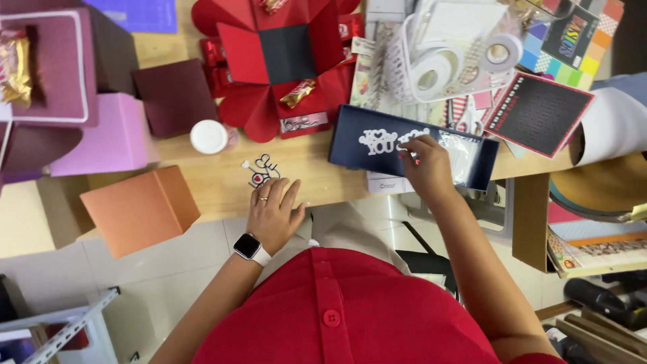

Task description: The person assembles a red flower-shaped gift box by applying glue to a 'I LOVE YOU' cutout and attaching it to the box lid. They then place the decorated lid onto the box and handle a sheet of pearl stickers.

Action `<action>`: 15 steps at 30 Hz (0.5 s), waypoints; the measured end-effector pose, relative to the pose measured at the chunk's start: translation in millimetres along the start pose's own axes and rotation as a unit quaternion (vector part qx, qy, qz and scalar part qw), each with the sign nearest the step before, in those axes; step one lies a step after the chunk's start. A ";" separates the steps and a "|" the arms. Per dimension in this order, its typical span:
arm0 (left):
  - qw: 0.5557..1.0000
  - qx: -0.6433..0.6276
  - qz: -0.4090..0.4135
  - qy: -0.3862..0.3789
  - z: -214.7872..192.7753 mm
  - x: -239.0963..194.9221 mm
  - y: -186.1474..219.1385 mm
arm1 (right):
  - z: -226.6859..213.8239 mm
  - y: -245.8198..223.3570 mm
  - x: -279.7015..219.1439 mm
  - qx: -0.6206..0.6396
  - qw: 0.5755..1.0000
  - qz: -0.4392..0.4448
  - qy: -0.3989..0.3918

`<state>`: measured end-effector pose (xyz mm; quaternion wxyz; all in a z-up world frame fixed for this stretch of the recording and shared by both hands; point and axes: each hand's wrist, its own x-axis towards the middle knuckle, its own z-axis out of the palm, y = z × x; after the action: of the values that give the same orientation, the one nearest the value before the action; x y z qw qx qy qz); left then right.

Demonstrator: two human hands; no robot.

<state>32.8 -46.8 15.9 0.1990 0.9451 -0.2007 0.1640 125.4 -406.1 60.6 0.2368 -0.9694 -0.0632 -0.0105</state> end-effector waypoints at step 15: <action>0.997 -0.069 0.040 -0.023 14.5 41.3 29.3 | 5.2 15.2 -5.1 -0.021 0.995 0.085 -0.052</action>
<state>58.8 -90.8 28.5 0.2521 0.9240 -0.2533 0.1362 122.2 -417.7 48.8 0.2127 -0.9753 0.0070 0.0590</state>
